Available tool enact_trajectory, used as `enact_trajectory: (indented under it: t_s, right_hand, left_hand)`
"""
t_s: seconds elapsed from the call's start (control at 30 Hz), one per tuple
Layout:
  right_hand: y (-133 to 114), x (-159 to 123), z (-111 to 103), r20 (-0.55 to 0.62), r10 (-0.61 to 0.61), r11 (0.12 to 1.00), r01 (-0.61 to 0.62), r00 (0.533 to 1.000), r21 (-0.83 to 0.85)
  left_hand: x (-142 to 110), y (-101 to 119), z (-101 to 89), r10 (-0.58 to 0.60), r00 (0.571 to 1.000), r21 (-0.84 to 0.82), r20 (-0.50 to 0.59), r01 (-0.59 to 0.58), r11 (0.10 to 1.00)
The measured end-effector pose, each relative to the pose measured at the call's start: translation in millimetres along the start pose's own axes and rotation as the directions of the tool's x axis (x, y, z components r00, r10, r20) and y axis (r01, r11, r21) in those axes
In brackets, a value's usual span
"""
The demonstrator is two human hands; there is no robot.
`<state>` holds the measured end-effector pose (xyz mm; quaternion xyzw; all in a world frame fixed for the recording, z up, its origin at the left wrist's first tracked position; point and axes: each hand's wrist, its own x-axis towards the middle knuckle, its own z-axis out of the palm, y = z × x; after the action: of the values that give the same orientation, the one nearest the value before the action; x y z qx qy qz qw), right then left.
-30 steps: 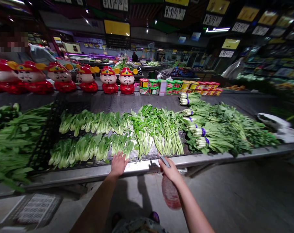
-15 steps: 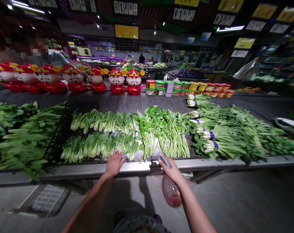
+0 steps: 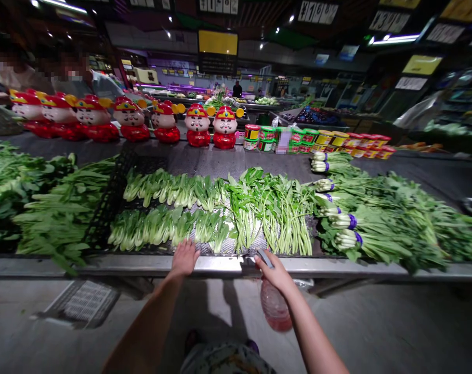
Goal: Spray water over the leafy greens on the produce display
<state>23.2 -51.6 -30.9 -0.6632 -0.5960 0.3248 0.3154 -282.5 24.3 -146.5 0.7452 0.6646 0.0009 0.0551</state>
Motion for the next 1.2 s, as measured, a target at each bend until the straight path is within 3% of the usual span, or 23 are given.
enact_trajectory:
  t_s: [0.13,0.33,0.77,1.0,1.2]
  right_hand:
    - [-7.4,3.4,10.8,0.026,-0.057,0.998,0.056,0.998,0.032]
    - [-6.6,9.0,24.8,0.048,-0.039,0.999,0.038,0.998,0.012]
    - [-29.3,19.0,18.4,0.0,-0.154,0.986,0.154,0.988,0.066]
    - [-37.1,31.9,20.8,-0.081,-0.109,0.99,0.115,0.991,0.08]
    - [-38.4,38.6,18.8,-0.046,-0.089,0.994,0.091,0.995,0.056]
  left_hand:
    - [-0.8,-0.5,-0.2,0.0,1.0,-0.015,0.01,0.0,1.0]
    - [-1.1,-0.7,0.3,-0.004,1.0,-0.047,0.008,0.004,0.999]
    - [-1.1,-4.7,12.5,0.007,0.997,-0.078,-0.076,-0.013,0.997]
    - [0.3,-6.8,19.8,0.019,0.991,-0.07,-0.13,-0.029,0.997]
    - [-0.3,-6.8,20.7,0.023,0.986,-0.062,-0.167,-0.034,0.997]
